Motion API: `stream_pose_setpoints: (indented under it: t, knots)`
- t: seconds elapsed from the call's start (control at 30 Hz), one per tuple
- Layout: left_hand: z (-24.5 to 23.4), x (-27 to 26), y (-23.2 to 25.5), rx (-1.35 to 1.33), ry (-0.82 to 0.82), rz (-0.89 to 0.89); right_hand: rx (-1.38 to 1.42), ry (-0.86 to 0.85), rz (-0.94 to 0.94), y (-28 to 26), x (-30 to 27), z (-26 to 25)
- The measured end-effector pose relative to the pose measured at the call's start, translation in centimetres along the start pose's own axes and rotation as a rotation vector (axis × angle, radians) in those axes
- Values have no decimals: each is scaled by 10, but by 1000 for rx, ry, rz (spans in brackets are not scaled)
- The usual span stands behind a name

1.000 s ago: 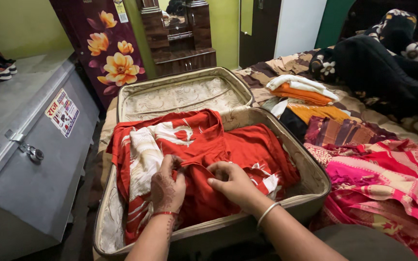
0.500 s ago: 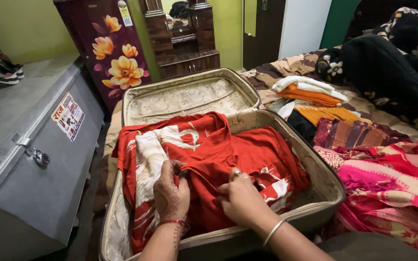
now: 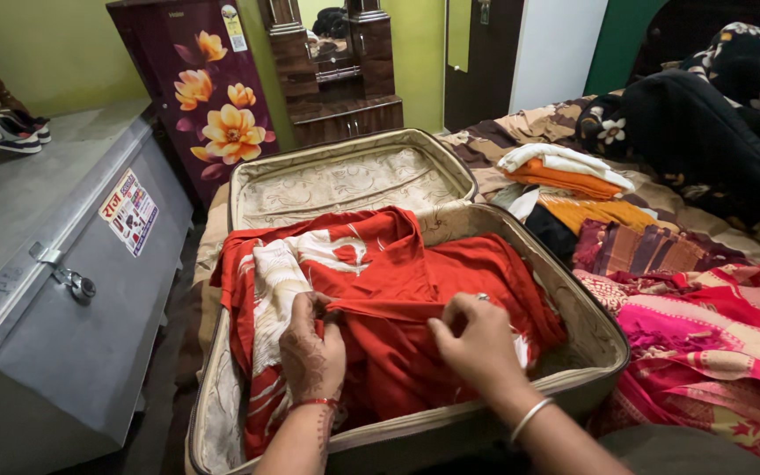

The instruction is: The person folds and arranges a red cloth item inside a suitcase, positioning it among other packed clothes on a bed.

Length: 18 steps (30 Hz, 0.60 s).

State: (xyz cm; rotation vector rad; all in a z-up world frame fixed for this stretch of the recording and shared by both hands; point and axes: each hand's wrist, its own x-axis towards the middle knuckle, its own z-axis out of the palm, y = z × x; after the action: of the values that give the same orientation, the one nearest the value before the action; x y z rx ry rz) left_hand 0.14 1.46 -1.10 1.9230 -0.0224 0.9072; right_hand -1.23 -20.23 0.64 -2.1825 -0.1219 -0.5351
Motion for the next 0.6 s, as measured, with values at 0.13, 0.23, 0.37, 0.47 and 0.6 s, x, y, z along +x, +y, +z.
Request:
stream_pose_setpoints:
  t: [0.13,0.23,0.37,0.47,0.6]
  knots:
    - [3,-3,6,36,-70,64,-91,41,-200,6,10,-24]
    - [4,-4,6,59,-121,42,-337,105,-387,11,20,-33]
    - [2,-3,2,45,-74,61,-507,130,-407,16,30,-40]
    - [0,-2,-2,11,-45,42,-533,130,-345,21,40,-50]
    - [1,-2,-5,39,30,-6,-659,125,-237,32,63,-70]
